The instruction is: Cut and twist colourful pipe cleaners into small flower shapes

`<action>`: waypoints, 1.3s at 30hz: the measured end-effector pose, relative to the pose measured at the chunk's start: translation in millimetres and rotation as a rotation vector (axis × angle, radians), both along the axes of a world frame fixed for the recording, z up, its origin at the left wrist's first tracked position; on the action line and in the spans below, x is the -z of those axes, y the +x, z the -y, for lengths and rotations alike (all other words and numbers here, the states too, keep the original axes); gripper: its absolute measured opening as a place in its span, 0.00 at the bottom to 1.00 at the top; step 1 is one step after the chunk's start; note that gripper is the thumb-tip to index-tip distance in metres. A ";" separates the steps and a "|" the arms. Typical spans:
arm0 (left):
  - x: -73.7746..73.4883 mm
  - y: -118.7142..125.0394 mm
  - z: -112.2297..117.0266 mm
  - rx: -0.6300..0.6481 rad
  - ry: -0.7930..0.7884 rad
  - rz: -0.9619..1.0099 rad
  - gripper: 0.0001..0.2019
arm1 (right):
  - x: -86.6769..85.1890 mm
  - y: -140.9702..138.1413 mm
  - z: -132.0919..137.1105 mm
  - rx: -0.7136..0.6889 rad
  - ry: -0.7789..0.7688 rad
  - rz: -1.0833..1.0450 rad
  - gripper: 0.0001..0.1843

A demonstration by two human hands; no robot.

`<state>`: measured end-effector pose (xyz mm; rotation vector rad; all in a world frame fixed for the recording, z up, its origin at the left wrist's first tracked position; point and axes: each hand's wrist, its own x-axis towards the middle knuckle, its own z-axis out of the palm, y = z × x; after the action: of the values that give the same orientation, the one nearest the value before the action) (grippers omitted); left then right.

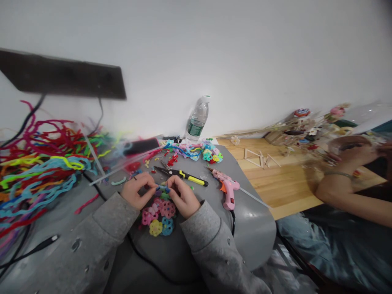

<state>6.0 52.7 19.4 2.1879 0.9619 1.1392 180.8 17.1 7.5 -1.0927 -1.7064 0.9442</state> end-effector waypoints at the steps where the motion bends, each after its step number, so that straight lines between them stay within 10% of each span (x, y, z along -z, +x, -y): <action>1: -0.1 0.6 -0.1 -0.001 -0.001 -0.005 0.08 | -0.8 0.1 -0.1 -0.009 -0.001 0.000 0.03; 6: 2.5 -10.1 -7.2 -0.018 0.015 -0.023 0.08 | 0.8 2.5 -1.8 -0.056 -0.043 -0.122 0.10; 12: 5.5 -37.3 -19.8 -0.398 -0.079 0.047 0.06 | 9.0 7.9 -4.5 0.026 -0.160 -0.362 0.19; 21: 1.9 -12.3 -5.7 -0.207 -0.137 0.023 0.08 | 8.2 5.5 -7.2 0.092 -0.174 -0.405 0.19; 31: 5.0 -15.6 -7.8 -0.076 -0.118 -0.035 0.07 | 12.3 11.5 -11.0 0.506 0.117 -0.230 0.16; 39: 5.3 -10.3 -6.2 -0.005 -0.094 -0.048 0.08 | -5.1 3.2 0.8 0.271 0.449 0.171 0.14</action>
<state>-4.3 58.9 14.1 2.1480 1.0208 1.0264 184.0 16.3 12.7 -1.0824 -1.7389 0.2836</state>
